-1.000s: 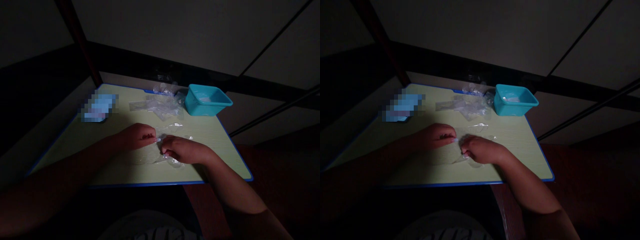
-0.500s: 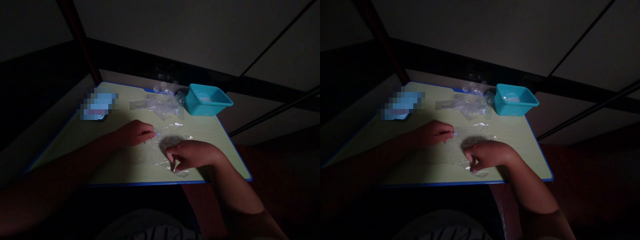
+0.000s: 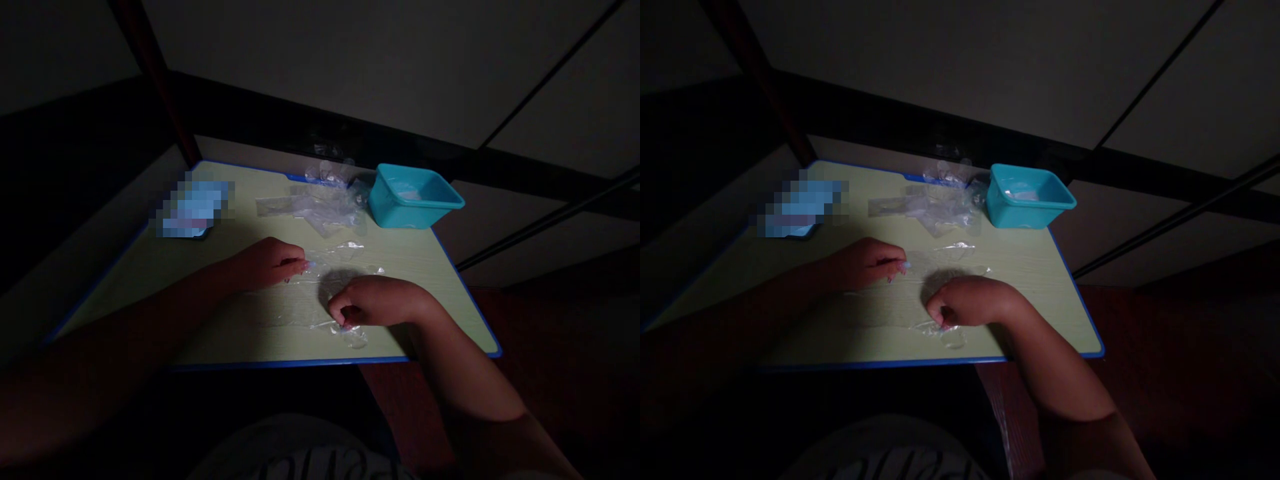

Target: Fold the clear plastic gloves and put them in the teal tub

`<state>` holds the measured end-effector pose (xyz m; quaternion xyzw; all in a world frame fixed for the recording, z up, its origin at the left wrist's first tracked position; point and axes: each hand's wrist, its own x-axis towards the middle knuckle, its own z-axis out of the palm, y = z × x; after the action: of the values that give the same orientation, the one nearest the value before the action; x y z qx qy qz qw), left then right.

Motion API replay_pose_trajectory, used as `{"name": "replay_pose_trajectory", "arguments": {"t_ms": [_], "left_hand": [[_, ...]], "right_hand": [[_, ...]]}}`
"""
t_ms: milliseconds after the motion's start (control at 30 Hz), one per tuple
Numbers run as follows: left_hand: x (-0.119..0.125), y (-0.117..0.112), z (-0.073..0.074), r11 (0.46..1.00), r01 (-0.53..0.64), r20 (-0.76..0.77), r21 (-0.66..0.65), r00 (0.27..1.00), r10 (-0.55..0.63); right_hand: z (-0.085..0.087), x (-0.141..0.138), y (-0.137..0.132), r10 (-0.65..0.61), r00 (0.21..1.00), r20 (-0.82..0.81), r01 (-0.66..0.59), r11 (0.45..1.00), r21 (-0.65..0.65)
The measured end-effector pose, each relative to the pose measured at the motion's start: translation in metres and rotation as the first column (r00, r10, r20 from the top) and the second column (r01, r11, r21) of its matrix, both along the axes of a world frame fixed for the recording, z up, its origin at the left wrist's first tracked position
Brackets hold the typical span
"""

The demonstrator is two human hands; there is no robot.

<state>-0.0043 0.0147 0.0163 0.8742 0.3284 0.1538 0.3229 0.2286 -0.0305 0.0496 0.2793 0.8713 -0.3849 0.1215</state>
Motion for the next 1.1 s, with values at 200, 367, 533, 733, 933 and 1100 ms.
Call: {"name": "replay_pose_trajectory", "arguments": {"t_ms": [200, 367, 533, 733, 933, 1100], "left_hand": [[0.001, -0.003, 0.002, 0.999, 0.027, 0.022, -0.036, 0.999, -0.026], [0.002, -0.007, 0.002, 0.954, 0.090, 0.078, -0.285, 0.994, -0.071], [0.005, -0.010, 0.004, 0.858, 0.161, 0.129, -0.489, 0.985, -0.111], [0.005, -0.012, 0.007, 0.803, 0.225, 0.159, -0.551, 0.974, -0.164], [0.004, -0.011, 0.008, 0.779, 0.240, 0.123, -0.579, 0.971, -0.208], [0.004, -0.010, 0.009, 0.787, 0.256, 0.112, -0.562, 0.966, -0.233]], "right_hand": [[-0.001, 0.001, 0.002, -0.006, 0.990, -0.139, 0.000, 0.999, -0.043], [-0.002, 0.000, 0.001, -0.046, 0.970, -0.239, 0.053, 0.998, 0.023], [-0.005, 0.002, 0.003, -0.102, 0.964, -0.247, 0.118, 0.992, 0.052], [-0.007, 0.002, 0.005, -0.151, 0.955, -0.257, 0.177, 0.981, 0.080], [-0.002, -0.001, 0.003, -0.287, 0.946, -0.152, 0.287, 0.958, -0.022], [0.003, -0.003, 0.001, -0.296, 0.955, -0.038, 0.292, 0.953, -0.077]]}}
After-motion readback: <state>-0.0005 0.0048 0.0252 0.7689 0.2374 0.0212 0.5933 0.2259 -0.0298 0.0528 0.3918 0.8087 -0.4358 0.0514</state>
